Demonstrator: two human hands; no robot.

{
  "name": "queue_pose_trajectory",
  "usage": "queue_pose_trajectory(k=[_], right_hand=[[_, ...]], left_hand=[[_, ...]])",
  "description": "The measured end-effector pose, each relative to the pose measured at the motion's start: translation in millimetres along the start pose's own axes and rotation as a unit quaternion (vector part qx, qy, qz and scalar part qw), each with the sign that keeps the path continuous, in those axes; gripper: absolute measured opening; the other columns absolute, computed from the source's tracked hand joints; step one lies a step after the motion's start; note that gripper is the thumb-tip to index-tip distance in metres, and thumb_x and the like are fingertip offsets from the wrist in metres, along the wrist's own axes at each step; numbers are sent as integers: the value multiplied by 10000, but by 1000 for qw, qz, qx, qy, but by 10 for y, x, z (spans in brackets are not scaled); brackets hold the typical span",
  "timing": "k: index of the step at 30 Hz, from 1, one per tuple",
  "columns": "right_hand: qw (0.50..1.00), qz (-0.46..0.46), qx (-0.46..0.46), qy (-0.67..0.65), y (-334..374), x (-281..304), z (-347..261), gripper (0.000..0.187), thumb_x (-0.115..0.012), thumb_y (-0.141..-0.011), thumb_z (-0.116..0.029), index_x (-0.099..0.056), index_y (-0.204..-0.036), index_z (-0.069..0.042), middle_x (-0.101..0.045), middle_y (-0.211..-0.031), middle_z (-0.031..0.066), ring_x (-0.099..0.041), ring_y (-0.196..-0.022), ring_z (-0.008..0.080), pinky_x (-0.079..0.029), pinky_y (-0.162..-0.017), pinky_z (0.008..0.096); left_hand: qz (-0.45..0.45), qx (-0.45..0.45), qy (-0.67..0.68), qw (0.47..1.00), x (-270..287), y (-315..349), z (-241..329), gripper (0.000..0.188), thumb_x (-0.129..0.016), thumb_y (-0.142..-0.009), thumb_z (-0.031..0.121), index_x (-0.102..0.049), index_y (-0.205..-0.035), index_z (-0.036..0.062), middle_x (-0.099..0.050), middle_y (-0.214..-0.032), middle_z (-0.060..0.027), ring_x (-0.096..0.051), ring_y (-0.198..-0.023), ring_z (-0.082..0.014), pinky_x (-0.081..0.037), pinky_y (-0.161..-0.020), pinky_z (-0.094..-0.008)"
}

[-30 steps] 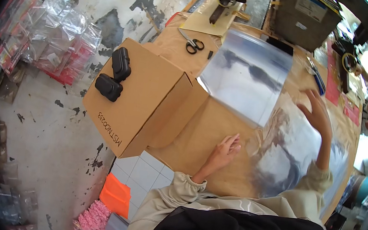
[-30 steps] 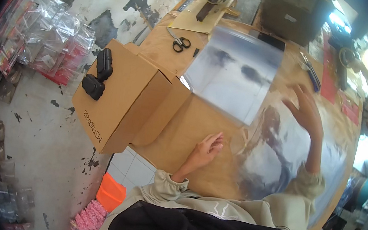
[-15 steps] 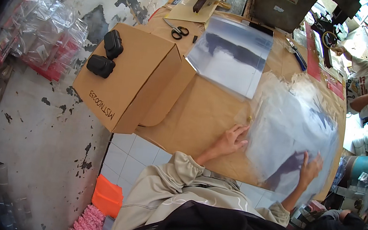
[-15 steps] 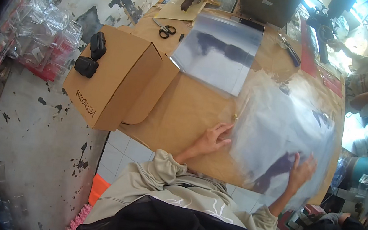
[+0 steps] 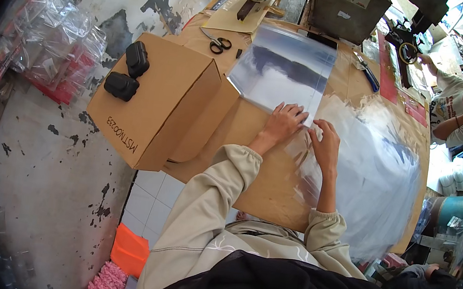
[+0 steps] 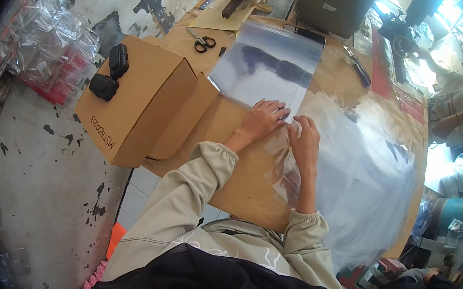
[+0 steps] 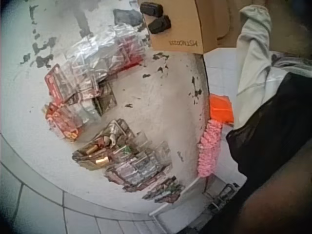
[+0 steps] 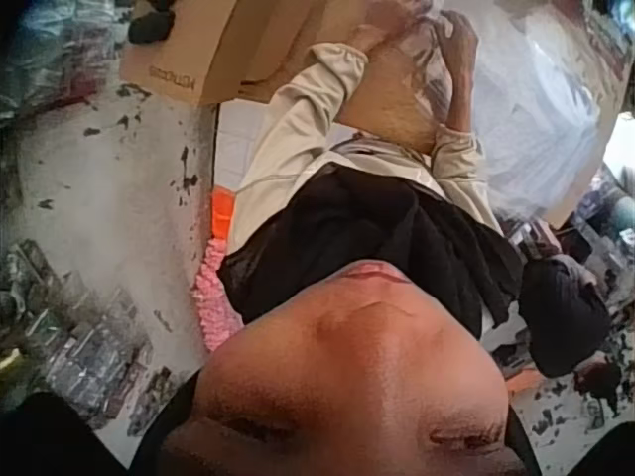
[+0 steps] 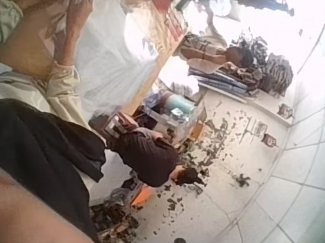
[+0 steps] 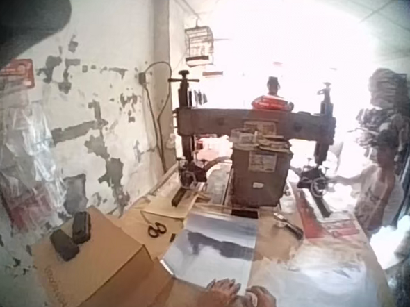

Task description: The person picks up a stack of clear plastic sleeves from the workbench, then separates, flips through, and aligns them by hand on the table.

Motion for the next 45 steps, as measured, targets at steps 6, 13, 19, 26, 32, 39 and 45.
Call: queue_pose_trajectory(k=[6, 13, 19, 26, 32, 39, 45], right_hand=[[998, 4, -53, -38, -48, 21, 183, 207, -614, -745, -84, -595, -930, 5, -590, -944, 157, -586, -860, 267, -465, -734, 329], [991, 0, -88, -96, -299, -107, 387, 213, -585, -793, -147, -597, -934, 12, -626, -872, 147, -617, -807, 222, -487, -708, 305], [991, 43, -107, -63, -507, -181, 536, 265, -603, -784, -183, -588, -962, 13, -635, -856, 134, -621, -788, 204, -481, -688, 288], [985, 94, -135, -53, -703, -272, 595, 315, -639, -737, -147, -538, -986, 18, -621, -758, 139, -606, -692, 225, -473, -642, 310], [978, 119, -168, -34, -634, -225, 603, 193, -570, -757, -43, -513, -929, 22, -602, -777, 157, -596, -667, 263, -457, -605, 341], [931, 296, -73, -203, -613, 236, 379, 120, -411, -880, -71, -498, -915, 4, -593, -873, 132, -620, -668, 191, -501, -590, 277], [921, 388, 16, -24, -647, 1407, -234, 207, -367, -912, -108, -518, -1038, -42, -617, -859, 48, -598, -626, 110, -466, -520, 210]], left_hand=[[44, 54, 185, 980, 91, -92, -144, 201, -536, -804, 179, -617, -970, 100, -626, -937, -60, -564, -931, -276, -407, -846, -429], [98, 319, 476, 813, -48, -54, -586, 42, -589, -789, 111, -591, -808, 75, -631, -858, -74, -589, -845, -171, -436, -743, -288], [169, 340, 726, 574, -179, 33, -692, 74, -556, -839, 147, -491, -874, 136, -562, -1069, -86, -487, -1075, -159, -368, -859, -242], [226, 263, 786, 512, -72, 11, -679, 90, -489, -883, 231, -410, -903, 192, -462, -1222, -114, -435, -1138, -192, -324, -924, -289], [212, 261, 743, 579, 126, -47, -666, 102, -450, -899, 272, -374, -918, 207, -475, -1216, -92, -410, -1164, -194, -266, -959, -358], [217, 262, 720, 605, 124, -34, -723, 108, -444, -903, 275, -363, -930, 208, -476, -1218, -84, -403, -1172, -194, -261, -958, -389], [5, 147, 208, 967, -34, -120, -245, 375, -530, -817, 299, -454, -1169, 195, -390, -1286, -127, -321, -1219, -304, -179, -994, -541]])
Point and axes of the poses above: each hand's wrist, its own y-axis away from the middle knuckle, its own x-axis out of the back of the hand, z = x × y, the point moved 8 cm from there along -y, towards the middle knuckle
